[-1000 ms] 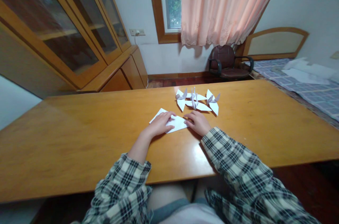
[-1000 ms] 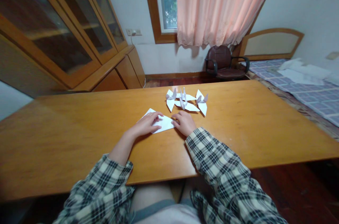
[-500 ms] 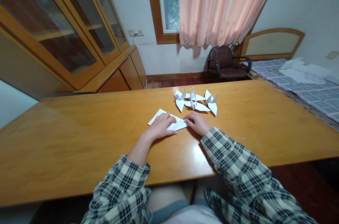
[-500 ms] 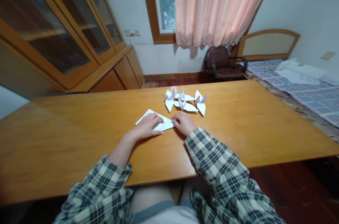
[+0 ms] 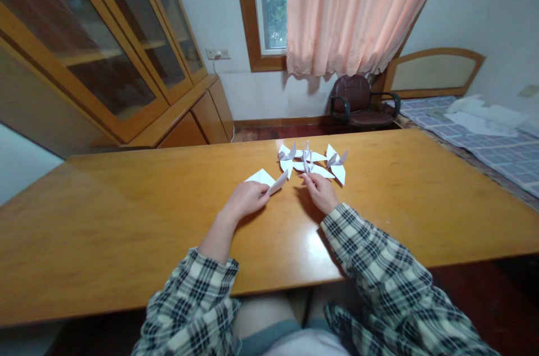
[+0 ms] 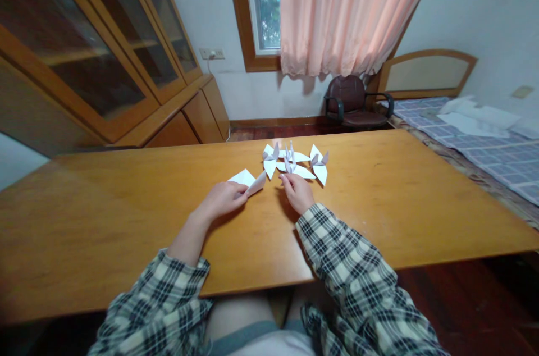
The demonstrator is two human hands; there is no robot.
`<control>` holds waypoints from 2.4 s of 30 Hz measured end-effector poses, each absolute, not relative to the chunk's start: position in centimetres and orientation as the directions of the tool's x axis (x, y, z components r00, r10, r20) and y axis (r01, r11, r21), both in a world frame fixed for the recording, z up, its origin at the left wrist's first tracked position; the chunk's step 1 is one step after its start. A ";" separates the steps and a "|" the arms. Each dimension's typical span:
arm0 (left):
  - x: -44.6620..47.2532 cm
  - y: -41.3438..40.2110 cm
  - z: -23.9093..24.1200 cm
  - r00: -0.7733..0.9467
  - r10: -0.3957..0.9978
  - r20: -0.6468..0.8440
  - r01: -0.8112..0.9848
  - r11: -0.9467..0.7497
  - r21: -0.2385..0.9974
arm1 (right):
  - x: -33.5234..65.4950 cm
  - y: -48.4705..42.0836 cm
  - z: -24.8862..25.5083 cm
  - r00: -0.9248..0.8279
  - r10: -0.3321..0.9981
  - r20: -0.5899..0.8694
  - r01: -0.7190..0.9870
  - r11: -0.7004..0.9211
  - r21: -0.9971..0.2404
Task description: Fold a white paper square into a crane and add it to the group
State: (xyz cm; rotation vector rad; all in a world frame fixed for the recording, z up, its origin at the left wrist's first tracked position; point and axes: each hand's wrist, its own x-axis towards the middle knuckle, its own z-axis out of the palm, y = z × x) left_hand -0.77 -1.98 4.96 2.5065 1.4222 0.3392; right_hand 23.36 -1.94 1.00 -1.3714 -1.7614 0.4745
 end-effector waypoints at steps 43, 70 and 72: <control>-0.4 -1.0 2.8 0.151 0.985 -0.082 0.918 -0.109 0.381 | 23.0 -2.4 0.9 -0.098 0.991 0.088 0.791 0.131 -0.598; -1.4 -0.1 0.9 0.473 0.879 0.062 0.846 -0.473 0.244 | 23.7 -2.2 0.7 -0.080 0.994 0.079 0.779 0.112 -0.617; -1.0 -0.2 1.3 0.573 0.813 0.103 0.754 -0.573 0.321 | 23.7 -2.1 0.7 -0.070 0.995 0.071 0.773 0.100 -0.627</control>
